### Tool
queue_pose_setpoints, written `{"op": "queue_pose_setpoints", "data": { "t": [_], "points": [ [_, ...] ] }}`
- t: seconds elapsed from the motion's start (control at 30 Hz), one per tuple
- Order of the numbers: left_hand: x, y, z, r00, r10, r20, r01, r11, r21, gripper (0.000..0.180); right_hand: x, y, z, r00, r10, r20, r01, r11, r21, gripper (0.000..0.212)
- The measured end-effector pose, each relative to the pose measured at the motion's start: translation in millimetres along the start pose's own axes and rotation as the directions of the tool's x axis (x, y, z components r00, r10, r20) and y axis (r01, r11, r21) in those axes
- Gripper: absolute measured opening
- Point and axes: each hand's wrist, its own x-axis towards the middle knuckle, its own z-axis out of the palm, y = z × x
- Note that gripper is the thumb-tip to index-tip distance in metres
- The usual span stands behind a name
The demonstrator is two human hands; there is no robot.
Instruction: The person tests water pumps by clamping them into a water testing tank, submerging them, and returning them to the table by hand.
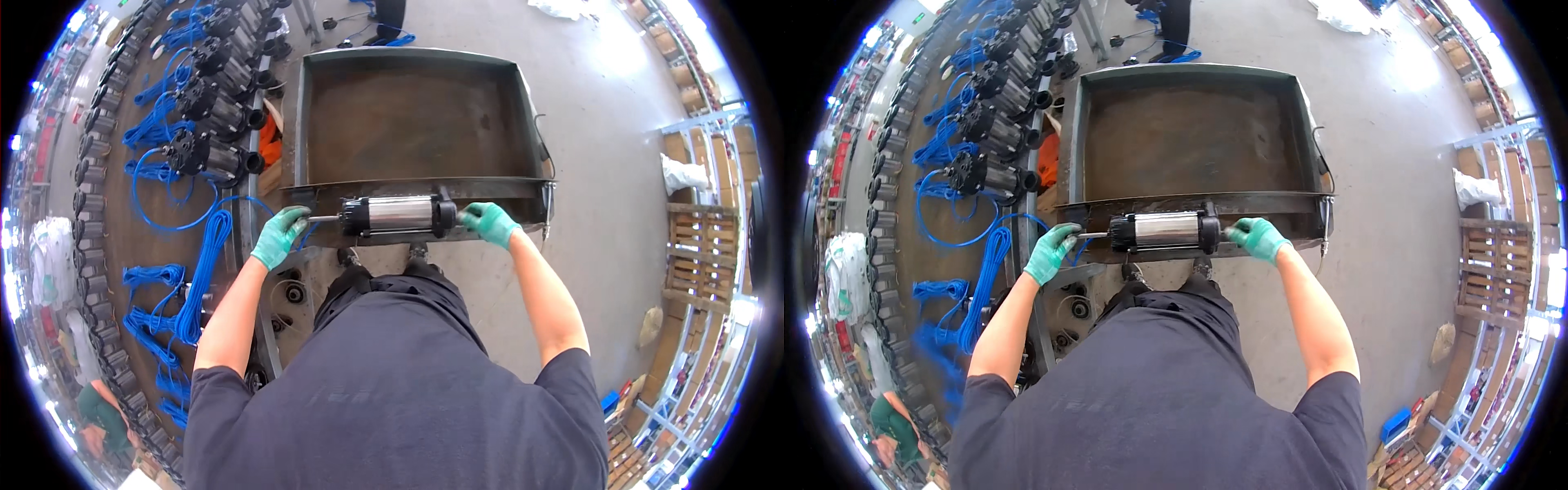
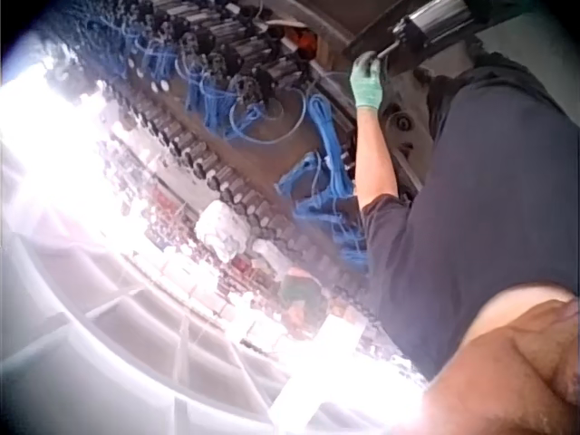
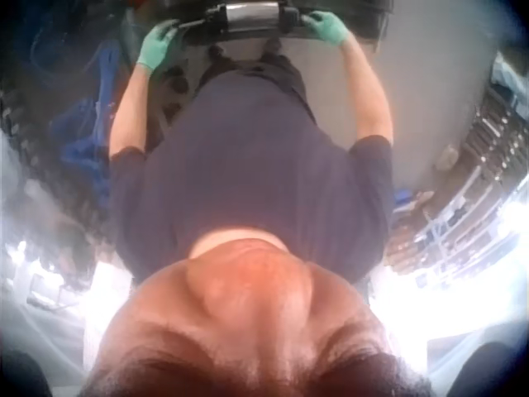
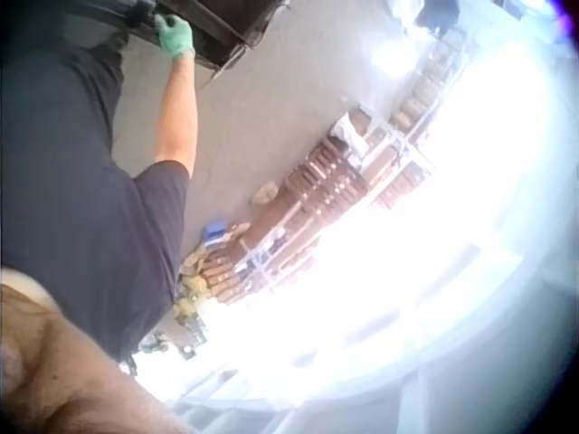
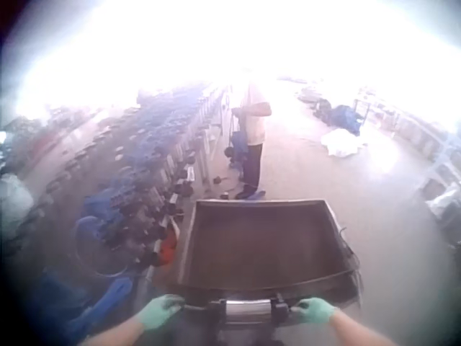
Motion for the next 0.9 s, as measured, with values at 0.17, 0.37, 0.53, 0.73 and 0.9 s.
{"op": "queue_pose_setpoints", "data": {
  "t": [0.17, 0.37, 0.53, 0.73, 0.9],
  "points": [
    [30.7, -0.1, 11.3, 0.539, -0.766, 0.351, 0.83, 0.41, -0.378, 0.035, -11.1, -7.5, -4.5, 0.98, 0.192, 0.049, -0.197, 0.906, 0.374, 0.029],
    [5.2, -10.6, 18.5, 0.846, -0.512, 0.152, 0.53, 0.77, -0.356, 0.032, -9.0, -3.0, 6.5, 0.984, 0.18, 0.014, -0.112, 0.549, 0.828, 0.028],
    [6.4, 22.5, -18.1, 0.874, -0.373, 0.311, 0.435, 0.886, -0.159, 0.035, 1.8, 8.8, 2.8, 0.954, 0.274, 0.12, -0.213, 0.342, 0.915, 0.014],
    [34.5, 6.5, 2.6, 0.496, -0.756, 0.426, 0.863, 0.375, -0.339, 0.032, -14.2, -25.5, -13.5, 0.986, -0.008, 0.167, -0.119, 0.666, 0.736, 0.05],
    [5.0, 2.9, 14.1, 0.831, -0.535, 0.153, 0.54, 0.71, -0.451, 0.034, 4.0, -2.0, -14.3, 0.973, -0.019, 0.229, 0.022, 1.0, -0.011, 0.043]
  ]
}}
